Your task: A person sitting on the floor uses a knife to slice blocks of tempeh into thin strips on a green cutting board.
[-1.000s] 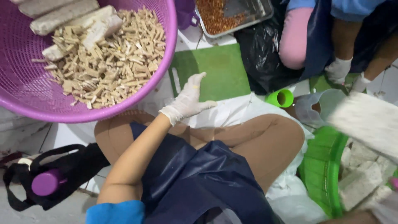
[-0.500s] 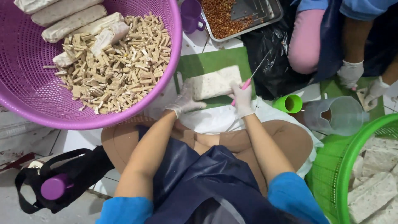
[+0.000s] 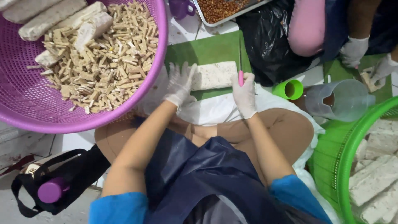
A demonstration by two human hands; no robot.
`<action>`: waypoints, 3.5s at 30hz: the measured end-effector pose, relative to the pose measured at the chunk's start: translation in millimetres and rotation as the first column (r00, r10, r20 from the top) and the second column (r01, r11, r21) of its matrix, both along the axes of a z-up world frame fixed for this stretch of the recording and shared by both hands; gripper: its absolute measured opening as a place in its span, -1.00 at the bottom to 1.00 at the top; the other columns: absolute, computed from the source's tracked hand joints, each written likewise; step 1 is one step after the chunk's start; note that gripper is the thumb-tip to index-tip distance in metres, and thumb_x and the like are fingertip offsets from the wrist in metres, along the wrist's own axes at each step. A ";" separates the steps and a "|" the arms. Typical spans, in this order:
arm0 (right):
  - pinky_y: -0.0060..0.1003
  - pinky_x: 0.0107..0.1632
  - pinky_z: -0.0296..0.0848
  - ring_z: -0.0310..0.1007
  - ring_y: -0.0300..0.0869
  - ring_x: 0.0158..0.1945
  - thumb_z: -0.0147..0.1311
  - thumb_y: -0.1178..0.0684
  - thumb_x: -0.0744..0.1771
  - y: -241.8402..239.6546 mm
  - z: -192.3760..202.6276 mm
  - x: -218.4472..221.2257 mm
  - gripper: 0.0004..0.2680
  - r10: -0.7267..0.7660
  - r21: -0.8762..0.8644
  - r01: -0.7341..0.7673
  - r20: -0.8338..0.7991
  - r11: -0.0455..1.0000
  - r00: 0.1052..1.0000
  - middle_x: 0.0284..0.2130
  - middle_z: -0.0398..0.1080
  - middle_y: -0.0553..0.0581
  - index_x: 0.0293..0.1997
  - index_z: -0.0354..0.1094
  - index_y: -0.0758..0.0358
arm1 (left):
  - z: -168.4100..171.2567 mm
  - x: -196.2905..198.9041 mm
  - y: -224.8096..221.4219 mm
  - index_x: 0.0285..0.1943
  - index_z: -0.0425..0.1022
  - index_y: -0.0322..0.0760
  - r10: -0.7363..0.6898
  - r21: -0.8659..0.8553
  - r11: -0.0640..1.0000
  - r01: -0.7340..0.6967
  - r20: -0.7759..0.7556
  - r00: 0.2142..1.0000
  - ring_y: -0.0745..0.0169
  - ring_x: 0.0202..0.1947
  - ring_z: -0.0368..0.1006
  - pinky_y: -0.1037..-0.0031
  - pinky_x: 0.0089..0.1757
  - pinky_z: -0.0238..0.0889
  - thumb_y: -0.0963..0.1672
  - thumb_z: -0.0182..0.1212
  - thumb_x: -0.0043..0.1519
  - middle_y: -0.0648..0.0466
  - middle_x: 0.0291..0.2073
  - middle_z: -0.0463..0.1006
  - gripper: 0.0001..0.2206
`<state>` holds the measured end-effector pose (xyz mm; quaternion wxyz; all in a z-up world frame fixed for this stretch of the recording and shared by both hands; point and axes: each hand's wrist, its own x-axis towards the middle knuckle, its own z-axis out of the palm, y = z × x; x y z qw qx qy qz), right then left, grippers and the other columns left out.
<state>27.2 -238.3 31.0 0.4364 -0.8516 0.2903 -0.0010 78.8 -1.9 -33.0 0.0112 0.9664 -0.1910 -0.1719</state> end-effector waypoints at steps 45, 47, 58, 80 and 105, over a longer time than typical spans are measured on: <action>0.16 0.02 0.48 0.54 0.26 -0.08 -0.39 -0.05 0.42 50.2 -132.3 -19.1 -0.78 0.505 -0.081 -0.590 -0.433 0.803 0.747 -0.28 0.50 0.35 0.09 -0.04 0.26 | 41.8 3.1 -18.0 0.49 -0.09 -0.43 0.100 -0.136 0.985 -0.104 -0.038 0.994 -0.23 0.24 0.15 0.01 0.20 0.08 0.23 0.54 -0.29 -0.21 0.18 0.21 0.25; 0.18 0.05 0.46 0.53 0.28 -0.05 -0.37 -0.05 0.41 45.9 -146.6 -22.5 -0.78 0.505 -0.057 -0.586 -0.443 0.809 0.741 -0.27 0.50 0.39 0.09 -0.04 0.24 | 42.9 -4.8 -15.1 0.47 -0.07 -0.45 0.090 -0.155 0.984 -0.093 -0.028 0.996 -0.25 0.23 0.17 -0.01 0.23 0.03 0.22 0.53 -0.26 -0.23 0.16 0.23 0.21; 0.14 -0.04 0.51 0.57 0.27 -0.17 -0.40 -0.02 0.44 31.6 -133.7 -10.7 -0.79 0.503 -0.192 -0.589 -0.359 0.785 0.786 -0.27 0.48 0.38 0.03 0.04 0.30 | 17.5 38.5 27.7 0.55 -0.17 -0.40 0.325 -0.027 0.946 -0.324 0.126 0.937 -0.21 0.40 0.03 0.09 0.30 0.01 0.21 0.47 -0.15 -0.19 0.43 -0.03 0.20; -0.07 -0.29 0.42 0.51 0.07 -0.51 -0.31 -0.22 0.40 -49.0 -57.1 -0.3 -0.70 0.087 0.130 -0.057 -0.240 0.990 0.967 -0.57 0.44 0.24 -0.03 0.13 0.22 | -59.7 89.2 -119.7 0.39 0.17 -0.23 0.384 0.151 0.923 -0.355 -0.276 0.881 -0.26 0.22 0.32 -0.05 0.09 0.18 0.30 -0.17 0.19 -0.27 0.15 0.41 -0.22; -0.21 -0.37 0.57 0.58 -0.14 -0.48 -0.24 -0.16 0.42 8.5 -108.1 -35.5 -0.76 0.361 -0.738 -0.414 -0.244 0.533 0.900 -0.63 0.43 -0.04 -0.08 0.18 0.20 | -57.4 22.1 -97.2 0.31 0.33 0.20 0.440 -0.497 0.774 -0.393 -0.025 0.898 0.16 0.26 0.24 0.09 0.20 0.06 0.13 -0.11 0.38 0.11 0.13 0.37 -0.63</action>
